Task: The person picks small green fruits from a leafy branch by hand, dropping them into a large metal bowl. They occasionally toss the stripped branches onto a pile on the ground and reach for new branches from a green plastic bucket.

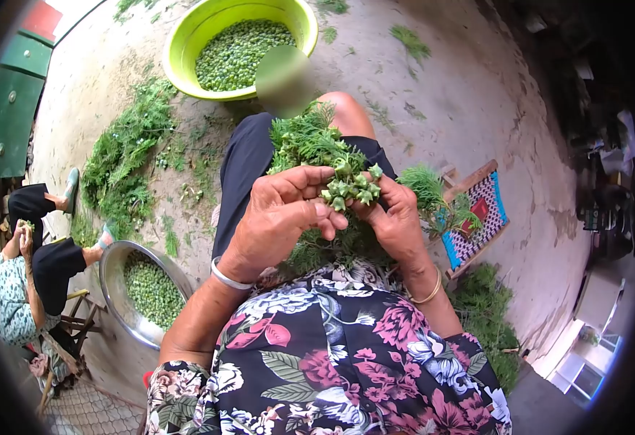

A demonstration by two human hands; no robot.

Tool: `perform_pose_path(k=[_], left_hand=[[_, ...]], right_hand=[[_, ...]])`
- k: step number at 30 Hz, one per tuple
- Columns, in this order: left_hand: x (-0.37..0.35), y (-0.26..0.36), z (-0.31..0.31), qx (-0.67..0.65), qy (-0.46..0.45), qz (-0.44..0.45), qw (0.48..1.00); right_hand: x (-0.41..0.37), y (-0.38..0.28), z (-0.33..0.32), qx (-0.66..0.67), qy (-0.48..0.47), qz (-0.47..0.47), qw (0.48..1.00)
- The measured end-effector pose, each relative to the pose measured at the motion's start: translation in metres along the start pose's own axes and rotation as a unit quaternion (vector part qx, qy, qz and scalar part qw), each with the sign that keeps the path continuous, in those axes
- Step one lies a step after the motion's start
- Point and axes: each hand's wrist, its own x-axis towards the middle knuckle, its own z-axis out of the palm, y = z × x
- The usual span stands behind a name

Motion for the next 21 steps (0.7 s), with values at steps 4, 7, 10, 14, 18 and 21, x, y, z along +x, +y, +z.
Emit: perform_pose_path(k=[4,7,10,14,18,21], left_hand=[[0.000,0.001,0.002,-0.013,-0.005,-0.019,1.000],[-0.001,0.002,0.004,0.003,0.005,-0.040,0.999],[0.000,0.003,0.006,0.082,0.027,-0.053,0.995],[0.002,0.001,0.007,0.132,0.050,-0.034,0.989],[0.004,-0.004,0.001,0.163,0.109,0.003,0.980],[0.006,-0.010,0.003,0.305,0.157,0.091,0.935]], right_hand=[[0.003,0.006,-0.008,0.070,-0.082,0.015,0.994],[0.004,0.013,-0.007,0.049,-0.056,0.022,0.997],[0.005,0.014,-0.003,0.032,-0.039,-0.010,0.999],[0.004,0.026,-0.001,0.043,-0.026,-0.040,0.998],[0.002,0.020,0.001,0.077,-0.006,-0.018,0.997],[0.002,0.019,0.002,0.043,-0.010,-0.035,0.998]])
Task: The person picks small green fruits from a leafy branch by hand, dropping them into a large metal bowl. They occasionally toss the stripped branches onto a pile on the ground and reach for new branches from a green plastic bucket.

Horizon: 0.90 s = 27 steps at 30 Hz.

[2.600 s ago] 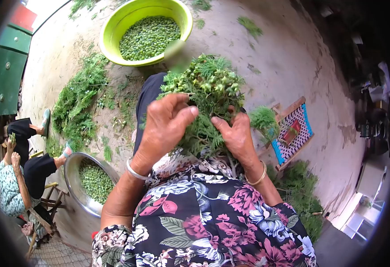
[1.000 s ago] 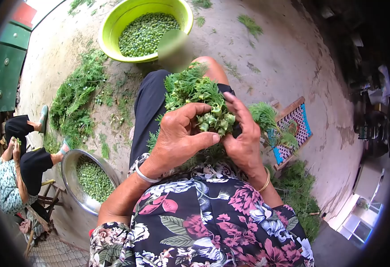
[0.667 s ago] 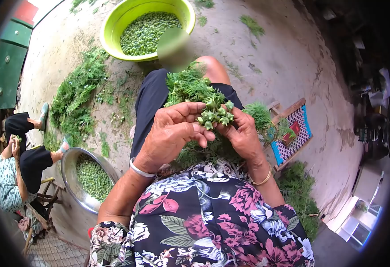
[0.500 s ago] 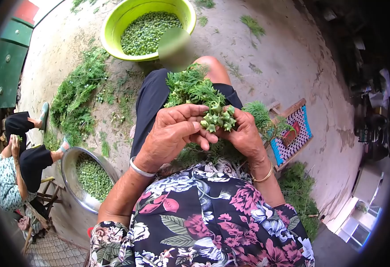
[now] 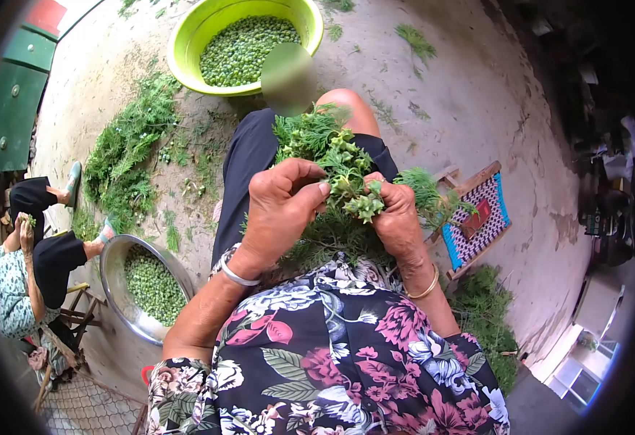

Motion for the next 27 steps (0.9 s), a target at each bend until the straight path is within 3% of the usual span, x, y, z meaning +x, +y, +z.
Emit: perform_pose_path(k=[1,5,6,8,9,10,12,13,15,17,18,19,22,26,27], left_hand=[[0.000,-0.001,0.003,0.120,0.031,0.071,0.990],[0.010,-0.020,0.004,0.195,0.127,0.206,0.951],[0.013,-0.009,0.000,0.186,0.188,0.156,0.952],[0.023,0.002,-0.034,-0.058,0.143,0.016,0.988],[0.027,0.001,-0.049,-0.201,0.099,-0.040,0.974],[0.025,0.001,-0.052,-0.201,0.098,-0.042,0.974],[0.019,0.011,-0.055,-0.383,-0.006,-0.161,0.910],[0.015,0.017,-0.050,-0.382,-0.005,-0.161,0.910],[0.009,0.026,-0.029,-0.347,-0.030,-0.147,0.926],[0.005,0.016,-0.019,-0.211,-0.057,-0.082,0.972],[0.003,0.015,-0.011,-0.032,-0.044,0.010,0.998],[0.002,0.013,-0.004,0.150,-0.028,0.101,0.983],[0.007,0.001,0.011,0.236,-0.023,0.272,0.933],[0.009,-0.004,0.009,0.259,-0.023,0.324,0.910],[0.006,0.001,0.005,0.202,0.007,0.247,0.948]], right_hand=[[0.000,0.000,0.000,-0.005,-0.002,-0.001,1.000],[0.000,0.004,-0.001,0.004,-0.006,0.003,1.000],[-0.002,0.003,-0.003,0.004,-0.006,0.002,1.000],[-0.005,0.003,-0.007,0.008,0.021,0.023,0.999],[-0.005,0.003,-0.008,0.008,0.022,0.025,0.999],[-0.005,0.004,-0.008,0.020,0.027,0.036,0.999],[-0.003,0.004,-0.006,0.046,0.033,0.062,0.996],[-0.002,0.003,-0.006,0.047,0.032,0.063,0.996],[-0.003,0.002,-0.005,0.035,0.035,0.051,0.998],[-0.002,0.002,-0.004,0.040,0.032,0.057,0.997],[-0.001,0.001,-0.004,0.045,0.032,0.063,0.996],[-0.001,0.000,-0.004,0.045,0.031,0.064,0.996],[-0.001,0.000,-0.006,0.058,0.028,0.090,0.994],[-0.001,0.001,-0.006,0.040,0.028,0.069,0.996],[-0.002,0.000,-0.005,0.059,0.037,0.065,0.995]])
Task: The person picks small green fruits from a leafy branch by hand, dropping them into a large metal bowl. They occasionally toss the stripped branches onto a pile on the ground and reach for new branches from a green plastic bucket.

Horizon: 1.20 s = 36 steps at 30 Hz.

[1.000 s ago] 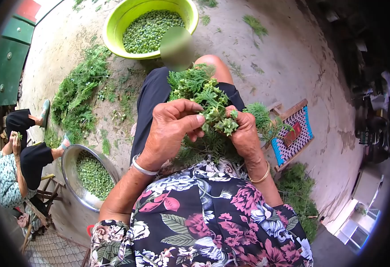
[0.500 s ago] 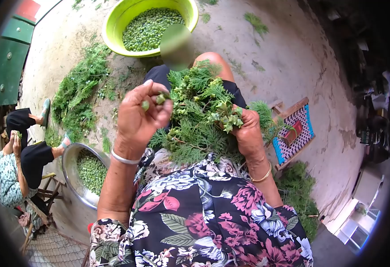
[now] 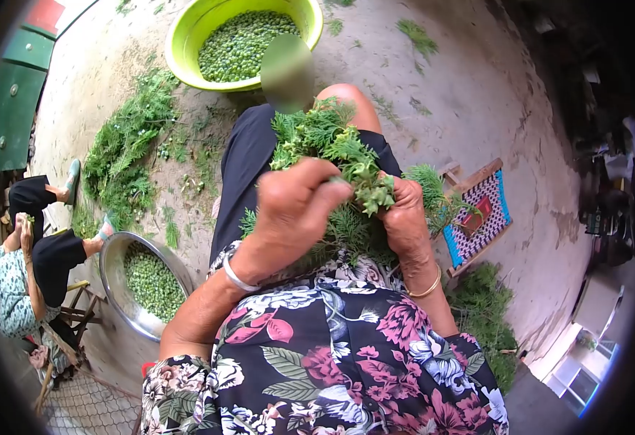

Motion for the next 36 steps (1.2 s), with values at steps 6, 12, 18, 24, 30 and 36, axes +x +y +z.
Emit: perform_pose_path(k=[6,12,18,24,30,36], left_hand=[[0.024,0.014,-0.045,-0.457,0.059,-0.275,0.844],[-0.001,0.008,-0.011,-0.058,-0.044,-0.162,0.984],[-0.002,0.006,0.005,0.050,-0.075,-0.117,0.989],[0.006,0.013,-0.033,-0.335,-0.018,-0.266,0.904],[0.015,0.010,-0.034,-0.490,0.009,-0.323,0.810],[0.017,0.011,-0.008,-0.168,-0.069,-0.293,0.939]], right_hand=[[-0.001,0.006,-0.004,0.019,-0.004,-0.007,1.000],[-0.001,0.001,-0.003,0.012,-0.010,0.016,1.000],[-0.001,0.001,-0.001,-0.004,-0.005,0.009,1.000],[-0.003,0.000,-0.003,0.040,0.011,0.024,0.999],[0.001,0.002,-0.001,-0.075,-0.030,-0.038,0.996],[0.000,0.004,0.002,-0.054,-0.024,-0.038,0.998]])
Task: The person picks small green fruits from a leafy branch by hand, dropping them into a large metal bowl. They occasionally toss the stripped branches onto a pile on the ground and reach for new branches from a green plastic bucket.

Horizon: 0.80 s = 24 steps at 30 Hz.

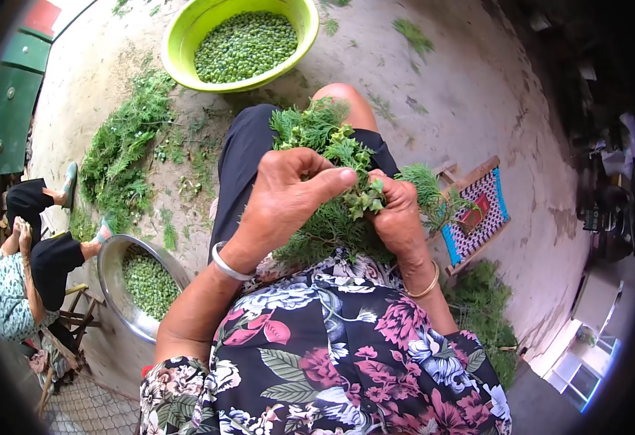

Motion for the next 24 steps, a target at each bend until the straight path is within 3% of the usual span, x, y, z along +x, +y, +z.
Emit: perform_pose_path(k=[3,10,13,15,19,22,24], left_hand=[[0.005,-0.003,0.001,0.057,-0.034,0.035,0.997],[-0.002,-0.011,-0.005,0.035,-0.029,0.077,0.996],[-0.004,-0.013,-0.010,-0.045,-0.062,0.033,0.997],[-0.002,-0.017,-0.014,-0.277,-0.156,-0.054,0.946],[-0.004,-0.011,-0.010,-0.194,-0.104,-0.045,0.974],[-0.003,-0.015,-0.014,-0.309,-0.154,-0.099,0.933],[-0.002,-0.021,-0.017,-0.467,-0.207,-0.081,0.856]], right_hand=[[0.001,-0.003,0.003,-0.044,-0.004,-0.032,0.998],[0.000,-0.004,0.005,-0.036,0.013,-0.002,0.999],[0.001,-0.004,0.003,-0.038,0.003,-0.007,0.999],[0.002,-0.002,0.002,-0.043,-0.012,-0.022,0.999],[0.000,0.000,0.000,-0.028,0.005,-0.020,0.999],[-0.001,-0.002,0.003,-0.030,0.005,-0.018,0.999],[0.000,-0.002,0.004,-0.019,0.016,-0.006,1.000]])
